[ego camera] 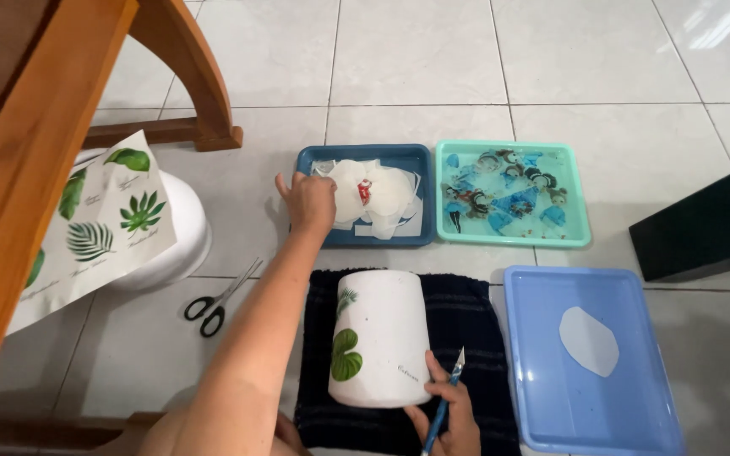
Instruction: Decorating a white ceramic pot by applying leaf decals and cutting out new decal shapes from a sheet using scissors
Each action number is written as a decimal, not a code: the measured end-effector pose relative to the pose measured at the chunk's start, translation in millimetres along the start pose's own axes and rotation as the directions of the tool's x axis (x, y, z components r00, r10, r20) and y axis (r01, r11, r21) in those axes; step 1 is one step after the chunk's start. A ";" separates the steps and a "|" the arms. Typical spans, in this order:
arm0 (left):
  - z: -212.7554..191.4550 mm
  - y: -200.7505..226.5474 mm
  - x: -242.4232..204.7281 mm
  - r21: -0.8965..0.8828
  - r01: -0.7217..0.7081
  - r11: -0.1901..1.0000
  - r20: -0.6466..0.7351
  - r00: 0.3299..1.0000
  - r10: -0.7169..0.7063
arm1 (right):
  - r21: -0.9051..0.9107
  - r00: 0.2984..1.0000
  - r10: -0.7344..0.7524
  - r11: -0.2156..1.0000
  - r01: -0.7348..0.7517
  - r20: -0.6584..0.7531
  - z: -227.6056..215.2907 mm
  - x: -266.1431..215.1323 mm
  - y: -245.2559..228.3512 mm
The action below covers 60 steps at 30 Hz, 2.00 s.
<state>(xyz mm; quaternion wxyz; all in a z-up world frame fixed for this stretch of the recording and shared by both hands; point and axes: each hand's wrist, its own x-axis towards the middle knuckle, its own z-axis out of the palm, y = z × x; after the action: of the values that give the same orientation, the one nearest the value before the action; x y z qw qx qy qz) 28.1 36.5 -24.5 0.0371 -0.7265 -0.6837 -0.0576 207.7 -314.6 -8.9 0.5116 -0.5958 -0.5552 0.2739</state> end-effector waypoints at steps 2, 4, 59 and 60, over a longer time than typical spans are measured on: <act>5.7 5.5 10.0 -0.022 -0.033 0.999 -0.054 0.998 0.032 | 0.000 0.999 -0.015 1.000 0.015 -0.043 3.6 2.3 -2.9; 10.2 9.0 18.6 -0.044 -0.070 0.997 -0.109 0.992 0.065 | -0.002 0.996 -0.029 1.000 0.029 -0.090 9.6 1.0 5.2; -149.1 24.3 -150.1 -0.587 0.393 0.708 0.563 0.827 0.007 | 0.050 0.995 0.008 0.999 -0.013 0.099 -12.2 9.3 -21.4; -173.1 33.0 -170.0 -0.632 0.462 0.622 0.658 0.744 0.116 | 0.056 0.994 0.018 0.998 -0.024 0.108 -13.5 9.9 -24.6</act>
<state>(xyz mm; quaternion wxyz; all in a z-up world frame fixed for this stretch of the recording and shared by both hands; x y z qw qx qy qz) 45.3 -156.7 124.9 -0.5158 -0.5697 -0.6333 -0.0915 212.6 -312.9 20.3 0.4950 -0.5710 -0.5676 0.3268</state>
